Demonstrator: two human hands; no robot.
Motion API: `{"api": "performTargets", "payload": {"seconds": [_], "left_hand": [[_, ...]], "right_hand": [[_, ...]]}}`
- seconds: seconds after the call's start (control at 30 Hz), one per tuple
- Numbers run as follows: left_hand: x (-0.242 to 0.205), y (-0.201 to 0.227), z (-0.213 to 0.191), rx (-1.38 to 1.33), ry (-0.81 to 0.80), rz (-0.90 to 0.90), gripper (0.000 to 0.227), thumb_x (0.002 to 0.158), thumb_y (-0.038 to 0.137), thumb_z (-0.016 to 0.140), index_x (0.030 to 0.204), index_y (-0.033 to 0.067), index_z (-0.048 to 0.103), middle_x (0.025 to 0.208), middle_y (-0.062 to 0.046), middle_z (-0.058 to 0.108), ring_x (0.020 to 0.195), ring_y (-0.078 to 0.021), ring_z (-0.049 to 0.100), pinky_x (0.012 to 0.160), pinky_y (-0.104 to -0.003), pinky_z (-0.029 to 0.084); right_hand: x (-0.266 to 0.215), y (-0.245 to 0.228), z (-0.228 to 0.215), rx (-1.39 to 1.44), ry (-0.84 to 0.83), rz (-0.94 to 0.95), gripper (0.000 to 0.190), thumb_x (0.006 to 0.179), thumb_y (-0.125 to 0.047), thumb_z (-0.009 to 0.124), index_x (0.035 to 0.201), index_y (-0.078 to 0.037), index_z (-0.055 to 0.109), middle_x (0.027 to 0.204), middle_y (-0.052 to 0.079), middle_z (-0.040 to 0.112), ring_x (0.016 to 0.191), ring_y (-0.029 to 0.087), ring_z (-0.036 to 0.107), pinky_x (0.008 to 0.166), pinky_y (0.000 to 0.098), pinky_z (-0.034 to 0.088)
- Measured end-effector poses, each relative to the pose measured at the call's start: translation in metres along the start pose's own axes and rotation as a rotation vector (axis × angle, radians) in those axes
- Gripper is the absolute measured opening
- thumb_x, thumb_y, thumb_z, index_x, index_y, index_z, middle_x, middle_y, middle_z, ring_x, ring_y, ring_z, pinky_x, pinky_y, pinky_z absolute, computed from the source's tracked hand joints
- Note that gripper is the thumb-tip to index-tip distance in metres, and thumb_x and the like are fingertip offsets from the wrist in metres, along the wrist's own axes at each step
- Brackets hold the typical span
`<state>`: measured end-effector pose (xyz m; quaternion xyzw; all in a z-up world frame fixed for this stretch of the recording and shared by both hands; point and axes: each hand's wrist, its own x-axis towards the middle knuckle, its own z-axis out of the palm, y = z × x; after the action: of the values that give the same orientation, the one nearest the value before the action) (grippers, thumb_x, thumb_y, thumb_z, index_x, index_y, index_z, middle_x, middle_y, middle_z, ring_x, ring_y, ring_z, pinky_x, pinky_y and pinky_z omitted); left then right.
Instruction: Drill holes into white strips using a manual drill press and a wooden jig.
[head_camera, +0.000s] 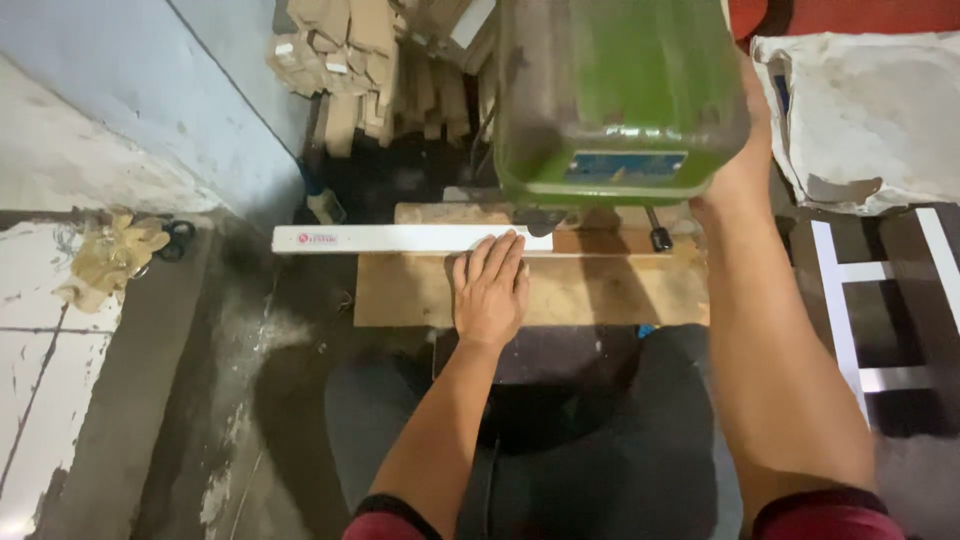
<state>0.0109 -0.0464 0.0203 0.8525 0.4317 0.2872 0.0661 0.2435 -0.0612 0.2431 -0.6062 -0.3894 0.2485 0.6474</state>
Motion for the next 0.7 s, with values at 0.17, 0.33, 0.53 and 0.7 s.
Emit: {"api": "performTargets", "payload": {"seconds": [0.17,0.33,0.53,0.7], "left_hand": [[0.002,-0.003,0.003,0.049,0.013,0.037,0.046,0.106,0.032,0.049,0.149,0.0177,0.057,0.156,0.004,0.051,0.144,-0.0215,0.042,0.117,-0.050,0.029],[-0.002,-0.002,0.008,0.043,0.185,0.066,0.045,0.099,0.030,0.058,0.143,0.0204,0.060,0.146,-0.001,0.060,0.139,-0.0234,0.049,0.115,-0.050,0.031],[-0.004,-0.003,0.014,0.053,0.201,0.078,0.045,0.101,0.030,0.056,0.145,0.0210,0.059,0.147,-0.001,0.060,0.140,-0.0230,0.048,0.117,-0.051,0.030],[-0.003,-0.001,0.009,0.047,0.204,0.083,0.047,0.099,0.028,0.059,0.145,0.0203,0.059,0.148,-0.002,0.059,0.140,-0.0249,0.049,0.117,-0.053,0.031]], "right_hand": [[-0.055,-0.003,-0.003,-0.225,0.028,-0.452,0.031,0.108,-0.013,0.052,0.138,-0.006,0.048,0.133,0.014,0.057,0.123,0.027,0.056,0.104,0.0392,0.047],[-0.103,0.039,-0.011,-0.268,0.085,-0.570,0.028,0.111,-0.001,0.048,0.139,0.003,0.049,0.127,0.022,0.057,0.126,0.035,0.055,0.113,0.0500,0.042],[-0.121,0.069,-0.022,-0.226,0.098,-0.510,0.029,0.110,-0.004,0.053,0.138,-0.001,0.049,0.134,0.012,0.053,0.135,0.024,0.052,0.107,0.0354,0.042],[-0.120,0.066,-0.015,-0.294,0.119,-0.499,0.026,0.111,-0.004,0.051,0.137,-0.002,0.052,0.127,0.012,0.049,0.129,0.027,0.053,0.102,0.0348,0.041]]}}
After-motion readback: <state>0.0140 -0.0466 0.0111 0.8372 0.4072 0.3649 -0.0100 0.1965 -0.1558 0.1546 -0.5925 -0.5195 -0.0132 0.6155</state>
